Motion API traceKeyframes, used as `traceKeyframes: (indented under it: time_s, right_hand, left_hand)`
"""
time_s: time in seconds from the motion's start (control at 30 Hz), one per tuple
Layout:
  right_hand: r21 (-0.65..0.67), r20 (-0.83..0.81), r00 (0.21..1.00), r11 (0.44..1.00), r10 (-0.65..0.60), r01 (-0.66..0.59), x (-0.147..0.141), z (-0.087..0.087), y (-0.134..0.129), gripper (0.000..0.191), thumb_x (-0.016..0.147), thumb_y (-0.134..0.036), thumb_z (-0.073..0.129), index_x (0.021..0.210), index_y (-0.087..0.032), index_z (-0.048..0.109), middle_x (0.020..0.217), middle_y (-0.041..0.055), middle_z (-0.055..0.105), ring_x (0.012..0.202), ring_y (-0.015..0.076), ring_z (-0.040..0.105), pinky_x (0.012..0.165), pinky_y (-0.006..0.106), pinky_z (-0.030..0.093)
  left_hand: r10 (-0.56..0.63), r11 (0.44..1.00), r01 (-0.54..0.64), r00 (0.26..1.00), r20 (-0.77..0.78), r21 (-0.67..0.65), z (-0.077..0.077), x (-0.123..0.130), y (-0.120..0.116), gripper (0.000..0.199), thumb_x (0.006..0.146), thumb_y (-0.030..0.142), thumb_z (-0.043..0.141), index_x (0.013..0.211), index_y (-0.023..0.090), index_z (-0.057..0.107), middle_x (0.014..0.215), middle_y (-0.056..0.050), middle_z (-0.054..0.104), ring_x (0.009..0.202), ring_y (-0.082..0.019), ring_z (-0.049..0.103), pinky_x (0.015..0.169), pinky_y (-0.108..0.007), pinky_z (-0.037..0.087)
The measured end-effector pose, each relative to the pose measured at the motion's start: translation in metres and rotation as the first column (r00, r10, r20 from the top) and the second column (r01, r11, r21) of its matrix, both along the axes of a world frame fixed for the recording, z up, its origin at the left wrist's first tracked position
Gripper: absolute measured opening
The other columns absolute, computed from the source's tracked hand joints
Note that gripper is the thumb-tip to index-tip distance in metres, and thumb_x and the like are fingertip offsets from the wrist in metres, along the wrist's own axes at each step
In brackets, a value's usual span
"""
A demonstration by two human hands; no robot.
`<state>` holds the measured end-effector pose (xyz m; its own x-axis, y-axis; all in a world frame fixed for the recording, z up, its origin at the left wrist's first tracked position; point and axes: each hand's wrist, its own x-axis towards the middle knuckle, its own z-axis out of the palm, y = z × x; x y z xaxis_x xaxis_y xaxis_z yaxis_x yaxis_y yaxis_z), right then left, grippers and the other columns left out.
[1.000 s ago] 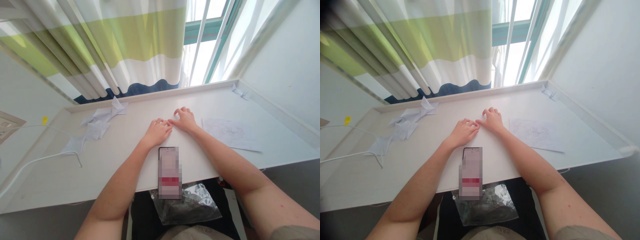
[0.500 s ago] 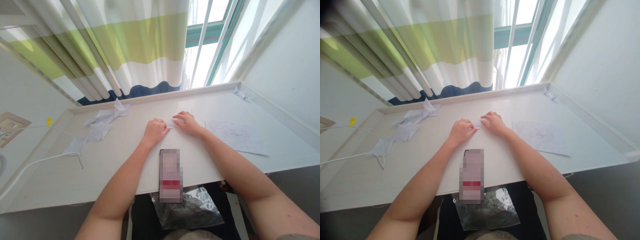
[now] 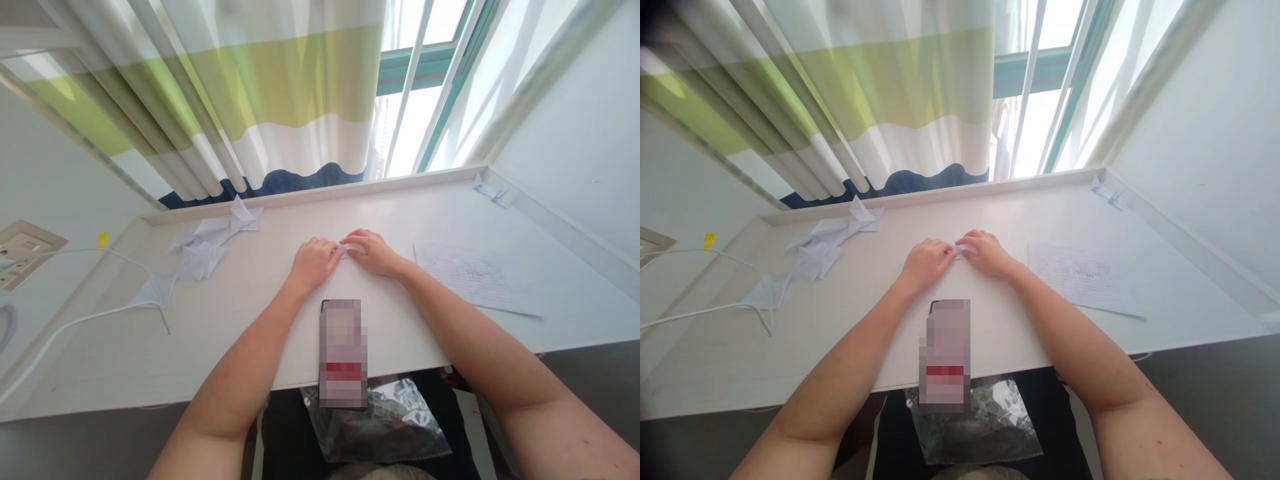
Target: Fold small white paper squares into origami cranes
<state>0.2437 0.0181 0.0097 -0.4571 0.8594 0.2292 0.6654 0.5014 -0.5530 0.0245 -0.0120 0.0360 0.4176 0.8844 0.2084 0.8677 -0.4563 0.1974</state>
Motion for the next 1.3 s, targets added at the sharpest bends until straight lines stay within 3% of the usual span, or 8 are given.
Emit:
traceKeyframes:
  time_s: [0.2, 0.33, 0.6, 0.77, 0.93, 1.03, 1.13, 1.3]
  right_hand:
    - [-0.014, -0.016, 0.999, 0.999, -0.036, 0.036, -0.006, 0.004, -0.001, 0.019, 0.102, -0.036, 0.065, 0.104, -0.027, 0.082, 0.124, 0.0100, 0.076, 0.123, 0.0312, 0.065, 0.118, 0.056, 0.042]
    - [-0.062, -0.162, 0.984, 0.996, -0.079, 0.070, -0.011, 0.008, -0.001, 0.016, 0.097, -0.032, 0.064, 0.091, -0.023, 0.076, 0.115, 0.0105, 0.077, 0.115, 0.0292, 0.068, 0.112, 0.050, 0.047]
    - [-0.347, -0.472, 0.848, 0.935, -0.239, 0.071, -0.011, 0.021, -0.008, 0.024, 0.086, -0.044, 0.067, 0.078, -0.021, 0.070, 0.076, 0.0010, 0.071, 0.073, 0.0183, 0.061, 0.072, 0.033, 0.048]
    - [-0.302, -0.609, 0.770, 0.953, -0.191, -0.002, -0.015, 0.020, -0.009, 0.036, 0.091, -0.058, 0.066, 0.092, -0.022, 0.072, 0.090, 0.0047, 0.077, 0.085, 0.0205, 0.068, 0.079, 0.035, 0.054]
    - [-0.218, -0.522, 0.844, 0.976, -0.120, 0.005, -0.014, 0.015, -0.008, 0.033, 0.089, -0.055, 0.074, 0.099, -0.023, 0.077, 0.098, 0.0054, 0.081, 0.089, 0.0226, 0.072, 0.086, 0.040, 0.059]
    - [-0.198, -0.454, 0.879, 0.978, -0.144, 0.058, -0.012, 0.012, -0.005, 0.024, 0.090, -0.046, 0.074, 0.096, -0.023, 0.078, 0.100, 0.0051, 0.082, 0.089, 0.0231, 0.073, 0.090, 0.043, 0.059]
    - [-0.160, -0.415, 0.899, 0.984, -0.142, 0.081, -0.011, 0.009, -0.003, 0.017, 0.089, -0.037, 0.073, 0.098, -0.024, 0.079, 0.105, 0.0056, 0.082, 0.100, 0.0250, 0.073, 0.099, 0.045, 0.056]
    - [-0.205, -0.407, 0.899, 0.975, -0.164, 0.085, -0.010, 0.004, -0.002, 0.033, 0.089, -0.034, 0.074, 0.119, -0.022, 0.074, 0.095, 0.0044, 0.079, 0.088, 0.0228, 0.072, 0.089, 0.042, 0.058]
  left_hand:
    - [0.014, 1.000, -0.014, 1.000, 0.028, -0.022, -0.001, 0.001, 0.000, 0.019, 0.110, 0.034, 0.059, 0.113, 0.021, 0.073, 0.113, -0.010, 0.079, 0.112, -0.029, 0.068, 0.096, -0.042, 0.051]
    - [-0.028, 0.998, 0.025, 0.998, 0.051, 0.062, 0.000, 0.001, -0.002, 0.014, 0.107, 0.033, 0.064, 0.113, 0.022, 0.071, 0.117, -0.011, 0.077, 0.119, -0.030, 0.066, 0.100, -0.043, 0.052]
    - [-0.204, 0.978, 0.188, 0.956, 0.212, 0.095, -0.004, -0.004, -0.002, 0.029, 0.102, 0.027, 0.067, 0.131, 0.024, 0.070, 0.122, -0.009, 0.079, 0.115, -0.027, 0.072, 0.100, -0.041, 0.056]
    - [-0.008, 0.998, 0.044, 0.842, 0.540, -0.054, -0.009, 0.001, -0.004, 0.018, 0.102, 0.027, 0.067, 0.118, 0.025, 0.075, 0.106, -0.005, 0.084, 0.099, -0.021, 0.077, 0.095, -0.036, 0.058]
    - [0.176, 0.949, 0.097, 0.624, 0.761, -0.300, -0.013, 0.005, -0.003, 0.020, 0.099, 0.038, 0.070, 0.107, 0.020, 0.073, 0.090, -0.004, 0.083, 0.080, -0.017, 0.075, 0.080, -0.030, 0.057]
    - [0.220, 0.930, 0.086, 0.648, 0.729, -0.357, -0.015, 0.004, -0.001, 0.024, 0.100, 0.042, 0.068, 0.097, 0.019, 0.073, 0.090, -0.004, 0.081, 0.074, -0.016, 0.070, 0.071, -0.029, 0.054]
    - [0.214, 0.950, 0.012, 0.703, 0.678, -0.313, -0.016, 0.005, 0.000, 0.015, 0.097, 0.035, 0.072, 0.093, 0.020, 0.072, 0.097, -0.005, 0.080, 0.085, -0.019, 0.071, 0.080, -0.032, 0.056]
    - [0.270, 0.927, 0.006, 0.684, 0.678, -0.375, -0.013, 0.007, -0.001, 0.021, 0.091, 0.022, 0.077, 0.106, 0.023, 0.061, 0.090, -0.001, 0.079, 0.084, -0.018, 0.072, 0.087, -0.034, 0.055]
